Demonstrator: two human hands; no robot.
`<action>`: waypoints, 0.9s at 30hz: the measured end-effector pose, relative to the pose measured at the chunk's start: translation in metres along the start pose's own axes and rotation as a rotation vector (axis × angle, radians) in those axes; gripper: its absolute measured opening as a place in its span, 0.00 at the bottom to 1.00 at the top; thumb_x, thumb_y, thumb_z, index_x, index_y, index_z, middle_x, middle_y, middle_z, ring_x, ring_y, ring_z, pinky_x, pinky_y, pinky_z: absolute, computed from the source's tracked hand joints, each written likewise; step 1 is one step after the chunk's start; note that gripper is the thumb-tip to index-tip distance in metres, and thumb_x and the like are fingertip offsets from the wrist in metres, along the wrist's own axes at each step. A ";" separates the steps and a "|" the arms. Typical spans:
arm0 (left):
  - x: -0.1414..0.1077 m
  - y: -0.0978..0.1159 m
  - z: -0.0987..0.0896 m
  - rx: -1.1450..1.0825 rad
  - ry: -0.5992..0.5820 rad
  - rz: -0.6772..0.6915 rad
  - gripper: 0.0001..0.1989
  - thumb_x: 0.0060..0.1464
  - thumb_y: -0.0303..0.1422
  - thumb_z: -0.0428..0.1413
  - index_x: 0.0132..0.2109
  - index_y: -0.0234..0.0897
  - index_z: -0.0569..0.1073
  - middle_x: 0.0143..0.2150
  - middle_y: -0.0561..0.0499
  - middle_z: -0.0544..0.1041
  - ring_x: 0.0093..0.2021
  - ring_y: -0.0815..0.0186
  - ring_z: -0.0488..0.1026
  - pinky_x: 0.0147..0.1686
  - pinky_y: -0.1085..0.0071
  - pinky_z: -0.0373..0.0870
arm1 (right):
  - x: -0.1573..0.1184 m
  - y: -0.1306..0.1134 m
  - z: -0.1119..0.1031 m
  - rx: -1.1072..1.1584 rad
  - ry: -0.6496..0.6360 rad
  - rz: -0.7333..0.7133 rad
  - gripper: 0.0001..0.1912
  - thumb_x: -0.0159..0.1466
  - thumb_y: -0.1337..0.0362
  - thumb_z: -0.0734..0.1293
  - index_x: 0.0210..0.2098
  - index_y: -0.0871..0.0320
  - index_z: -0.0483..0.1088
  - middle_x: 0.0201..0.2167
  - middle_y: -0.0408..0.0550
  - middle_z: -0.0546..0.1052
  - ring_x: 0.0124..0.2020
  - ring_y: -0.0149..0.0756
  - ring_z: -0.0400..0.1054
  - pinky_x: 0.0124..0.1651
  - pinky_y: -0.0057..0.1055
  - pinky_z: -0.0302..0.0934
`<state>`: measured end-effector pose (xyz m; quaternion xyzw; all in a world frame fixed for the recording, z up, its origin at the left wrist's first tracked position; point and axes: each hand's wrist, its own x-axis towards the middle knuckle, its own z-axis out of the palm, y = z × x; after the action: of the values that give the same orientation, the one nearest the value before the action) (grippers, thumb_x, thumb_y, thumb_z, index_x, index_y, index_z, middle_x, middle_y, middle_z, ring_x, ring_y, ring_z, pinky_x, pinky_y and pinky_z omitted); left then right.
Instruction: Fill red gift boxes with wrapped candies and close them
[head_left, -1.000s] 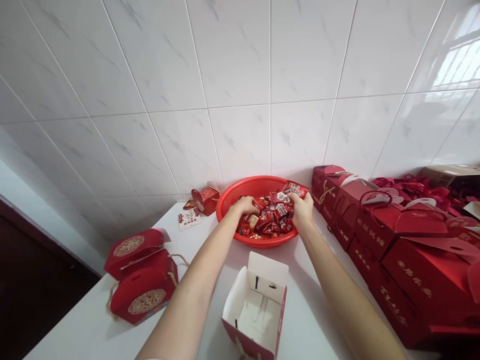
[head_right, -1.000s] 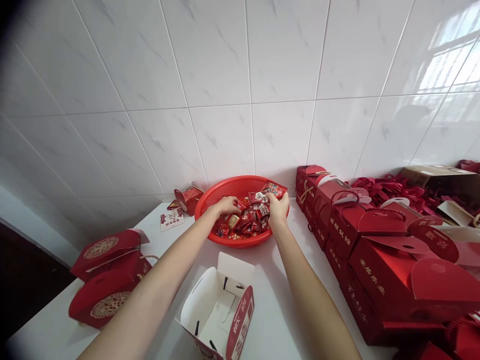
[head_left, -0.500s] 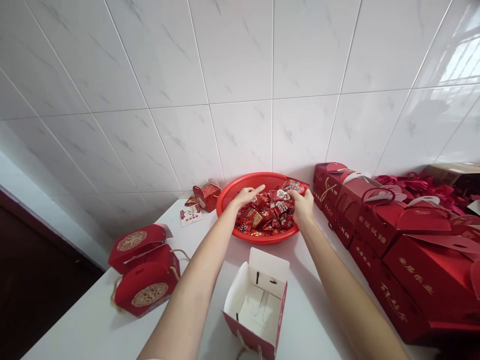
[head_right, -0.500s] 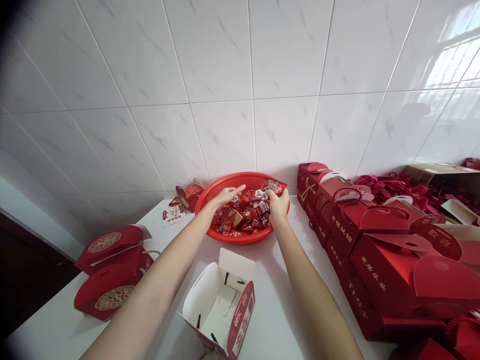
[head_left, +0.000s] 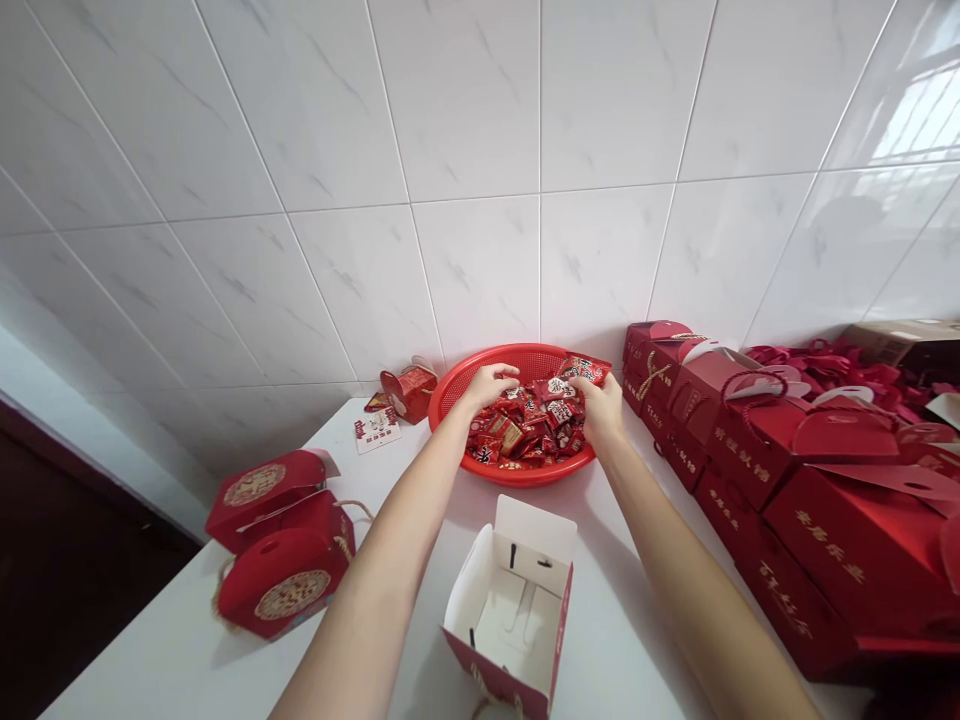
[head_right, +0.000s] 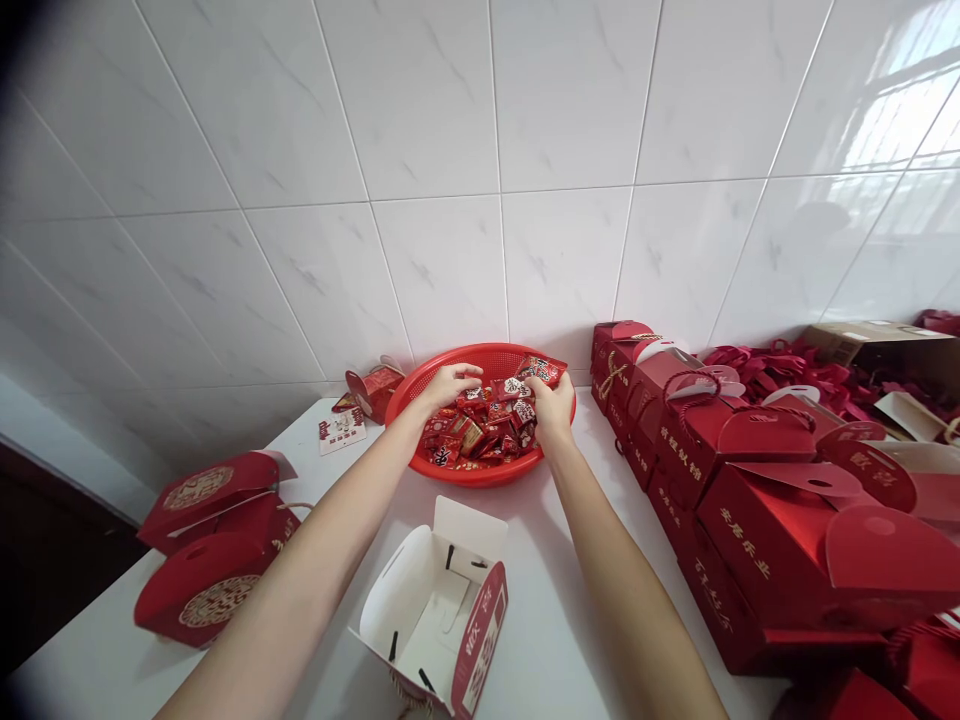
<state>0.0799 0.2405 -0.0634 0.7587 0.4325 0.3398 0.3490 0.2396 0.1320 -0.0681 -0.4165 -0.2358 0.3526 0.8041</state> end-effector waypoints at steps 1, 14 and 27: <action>0.000 0.000 0.000 -0.017 -0.002 0.024 0.12 0.47 0.28 0.59 0.42 0.34 0.79 0.47 0.47 0.80 0.45 0.63 0.76 0.50 0.68 0.70 | -0.001 -0.001 0.000 0.001 0.000 0.004 0.15 0.40 0.68 0.69 0.28 0.55 0.66 0.23 0.36 0.75 0.27 0.34 0.69 0.31 0.30 0.66; -0.012 0.008 0.010 0.425 0.066 0.013 0.11 0.46 0.22 0.56 0.36 0.37 0.79 0.44 0.47 0.81 0.49 0.58 0.75 0.52 0.66 0.69 | 0.003 0.000 0.002 0.045 0.036 -0.012 0.17 0.39 0.68 0.69 0.29 0.55 0.66 0.21 0.35 0.73 0.26 0.34 0.69 0.31 0.31 0.66; -0.019 0.032 0.032 0.881 -0.506 -0.104 0.39 0.40 0.36 0.66 0.62 0.43 0.66 0.59 0.43 0.74 0.54 0.52 0.74 0.48 0.67 0.71 | 0.005 0.001 0.000 0.042 0.041 -0.002 0.16 0.39 0.69 0.70 0.30 0.56 0.67 0.21 0.36 0.74 0.25 0.34 0.70 0.29 0.30 0.66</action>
<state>0.1122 0.2043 -0.0583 0.8697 0.4740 -0.0869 0.1063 0.2423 0.1361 -0.0679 -0.4064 -0.2122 0.3482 0.8177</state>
